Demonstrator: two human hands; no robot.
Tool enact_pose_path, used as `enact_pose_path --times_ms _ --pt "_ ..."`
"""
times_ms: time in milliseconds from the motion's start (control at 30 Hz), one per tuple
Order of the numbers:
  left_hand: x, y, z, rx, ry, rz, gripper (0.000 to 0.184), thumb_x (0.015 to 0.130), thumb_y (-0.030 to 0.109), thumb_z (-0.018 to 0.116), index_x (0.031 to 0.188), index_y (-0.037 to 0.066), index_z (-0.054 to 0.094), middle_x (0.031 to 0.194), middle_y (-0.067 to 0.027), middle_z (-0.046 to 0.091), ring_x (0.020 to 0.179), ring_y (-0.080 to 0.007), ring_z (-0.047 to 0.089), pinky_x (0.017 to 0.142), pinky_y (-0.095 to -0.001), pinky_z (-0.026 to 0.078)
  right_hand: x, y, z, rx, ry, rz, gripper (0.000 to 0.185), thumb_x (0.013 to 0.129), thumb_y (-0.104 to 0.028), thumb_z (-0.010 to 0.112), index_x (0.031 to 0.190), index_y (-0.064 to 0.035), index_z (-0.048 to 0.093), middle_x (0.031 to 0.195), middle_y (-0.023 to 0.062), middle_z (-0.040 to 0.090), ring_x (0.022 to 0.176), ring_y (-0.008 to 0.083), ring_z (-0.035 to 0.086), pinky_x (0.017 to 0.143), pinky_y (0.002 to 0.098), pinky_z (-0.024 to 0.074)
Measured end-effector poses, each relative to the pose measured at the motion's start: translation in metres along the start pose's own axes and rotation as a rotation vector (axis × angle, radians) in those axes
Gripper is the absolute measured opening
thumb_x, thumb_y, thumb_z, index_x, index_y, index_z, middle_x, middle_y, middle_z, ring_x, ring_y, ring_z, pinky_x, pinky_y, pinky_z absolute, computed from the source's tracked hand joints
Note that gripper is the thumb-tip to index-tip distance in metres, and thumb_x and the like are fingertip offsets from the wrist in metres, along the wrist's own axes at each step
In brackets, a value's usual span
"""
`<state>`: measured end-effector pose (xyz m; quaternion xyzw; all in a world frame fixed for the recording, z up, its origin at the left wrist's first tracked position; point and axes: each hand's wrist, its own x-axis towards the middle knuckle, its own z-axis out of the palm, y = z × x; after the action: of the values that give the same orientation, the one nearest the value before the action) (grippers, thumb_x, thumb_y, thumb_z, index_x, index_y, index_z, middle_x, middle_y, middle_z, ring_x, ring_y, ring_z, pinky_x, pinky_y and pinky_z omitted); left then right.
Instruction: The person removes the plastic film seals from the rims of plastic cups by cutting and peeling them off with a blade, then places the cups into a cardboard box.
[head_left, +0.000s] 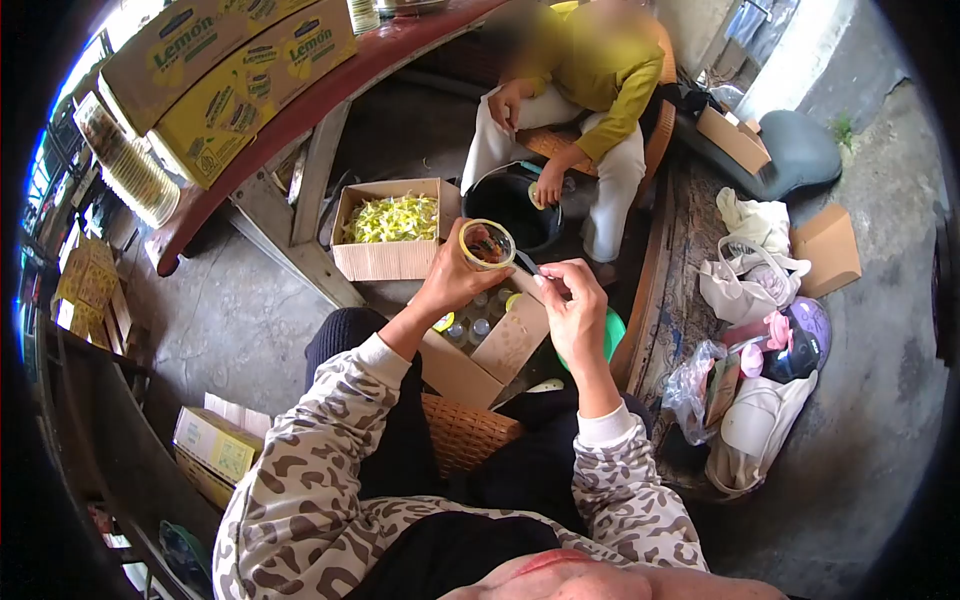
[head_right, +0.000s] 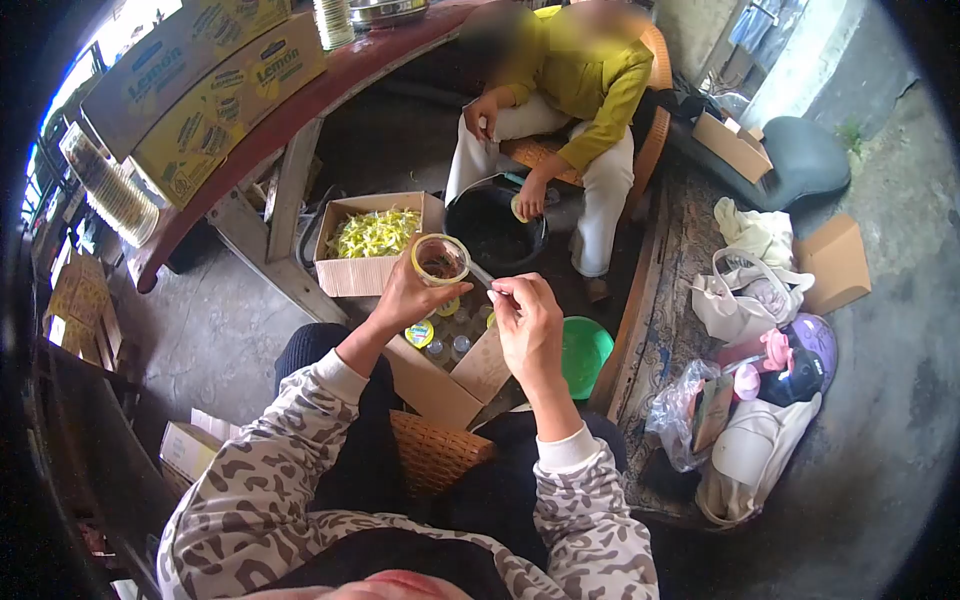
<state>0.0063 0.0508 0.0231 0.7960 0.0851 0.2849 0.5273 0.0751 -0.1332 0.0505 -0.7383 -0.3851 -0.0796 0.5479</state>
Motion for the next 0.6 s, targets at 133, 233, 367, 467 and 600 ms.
enact_pose_path --times_ms 133,233,367,467,600 --pt "0.0 0.001 0.001 0.074 0.045 0.033 0.071 0.069 0.019 0.087 0.122 -0.001 0.045 0.11 -0.0155 0.06 0.101 -0.0238 0.062 0.089 -0.0362 0.05 -0.003 -0.005 0.007 -0.122 0.06 -0.15 0.017 0.079 0.004 0.071 0.091 -0.0046 0.065 0.085 0.0076 0.061 0.074 0.0235 0.062 0.063 0.0334 0.0518" --pt "0.001 -0.009 0.002 0.046 0.049 0.035 0.079 0.071 0.017 0.085 0.13 -0.002 0.037 0.114 -0.0173 0.058 0.108 -0.0282 0.061 0.095 -0.0383 0.048 -0.004 -0.007 0.01 -0.207 0.094 -0.232 0.02 0.075 0.004 0.073 0.089 -0.0065 0.065 0.081 0.0065 0.058 0.074 0.025 0.06 0.062 0.0362 0.05" --pt "-0.001 -0.019 0.006 0.062 0.084 0.103 0.082 0.072 0.014 0.083 0.134 -0.002 0.032 0.119 -0.0198 0.056 0.113 -0.0291 0.058 0.096 -0.0398 0.047 -0.008 -0.005 0.017 -0.244 0.124 -0.281 0.02 0.074 0.004 0.074 0.086 -0.007 0.063 0.078 0.0063 0.056 0.072 0.0241 0.059 0.06 0.0363 0.0483" --pt "-0.002 -0.011 0.007 0.063 0.078 0.143 0.08 0.075 0.012 0.079 0.137 -0.002 0.03 0.117 -0.0199 0.055 0.109 -0.0298 0.059 0.094 -0.0396 0.048 -0.009 -0.001 0.021 -0.26 0.149 -0.294 0.019 0.075 0.003 0.074 0.085 -0.0064 0.062 0.077 0.0067 0.056 0.07 0.0251 0.059 0.059 0.0367 0.0481" --pt "-0.008 0.014 0.008 0.048 0.113 0.145 0.079 0.08 0.015 0.078 0.14 0.001 0.029 0.11 -0.0181 0.057 0.099 -0.0292 0.063 0.089 -0.0389 0.05 -0.009 0.003 0.022 -0.238 0.152 -0.267 0.018 0.076 0.004 0.073 0.085 -0.0057 0.061 0.077 0.0073 0.056 0.07 0.0258 0.059 0.059 0.037 0.0481"
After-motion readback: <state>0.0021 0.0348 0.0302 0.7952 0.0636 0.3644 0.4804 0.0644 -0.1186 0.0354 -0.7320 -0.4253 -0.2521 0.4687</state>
